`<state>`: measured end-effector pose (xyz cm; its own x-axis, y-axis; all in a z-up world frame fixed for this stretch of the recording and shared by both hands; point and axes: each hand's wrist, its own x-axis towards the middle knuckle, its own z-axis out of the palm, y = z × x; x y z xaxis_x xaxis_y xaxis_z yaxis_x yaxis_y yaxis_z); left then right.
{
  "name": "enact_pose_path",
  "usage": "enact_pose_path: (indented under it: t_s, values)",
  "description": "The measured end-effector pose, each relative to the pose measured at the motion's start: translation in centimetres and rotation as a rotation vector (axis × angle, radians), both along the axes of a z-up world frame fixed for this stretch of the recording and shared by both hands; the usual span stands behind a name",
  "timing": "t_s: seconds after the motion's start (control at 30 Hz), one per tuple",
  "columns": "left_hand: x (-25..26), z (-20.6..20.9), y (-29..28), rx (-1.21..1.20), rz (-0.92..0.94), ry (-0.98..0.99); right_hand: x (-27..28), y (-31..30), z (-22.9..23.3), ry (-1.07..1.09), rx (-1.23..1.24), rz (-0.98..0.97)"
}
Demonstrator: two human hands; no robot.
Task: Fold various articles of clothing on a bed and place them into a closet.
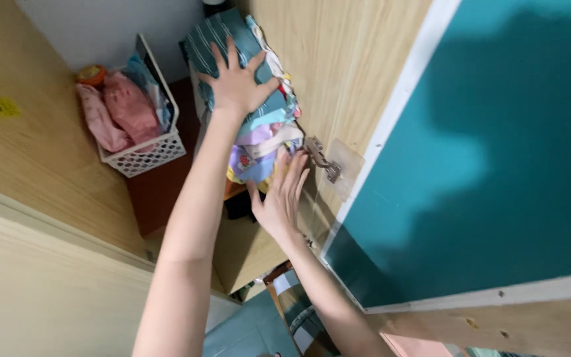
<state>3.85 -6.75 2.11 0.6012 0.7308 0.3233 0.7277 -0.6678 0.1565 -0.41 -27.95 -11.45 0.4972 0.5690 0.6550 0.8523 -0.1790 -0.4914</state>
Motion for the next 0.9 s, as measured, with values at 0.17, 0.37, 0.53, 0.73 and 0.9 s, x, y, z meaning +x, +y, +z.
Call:
enact_pose_path:
  t_s: [0.17, 0.37, 0.53, 0.73, 0.9]
  values:
    - [0.1, 0.3, 0.0, 0.037, -0.021, 0.003, 1.5, 2.4, -2.2, -0.020, -0.185, 0.047]
    - [-2.1, 2.5, -3.7, -0.009, -0.051, -0.021, 2.7, 1.9, -2.7, -0.034, -0.203, 0.091]
    - [-6.3, 3.1, -11.5, -0.078, -0.187, -0.172, 1.7, -3.7, -0.8, 0.134, -0.073, 0.241]
    - [-17.5, -1.1, -29.5, -0.025, -0.737, -0.722, -1.3, -15.6, -9.6, 0.458, 0.276, 0.405]
    - [-21.0, -24.6, -36.5, -1.118, -0.411, -0.541, -2.5, -26.7, -20.7, 0.889, -0.226, 0.407]
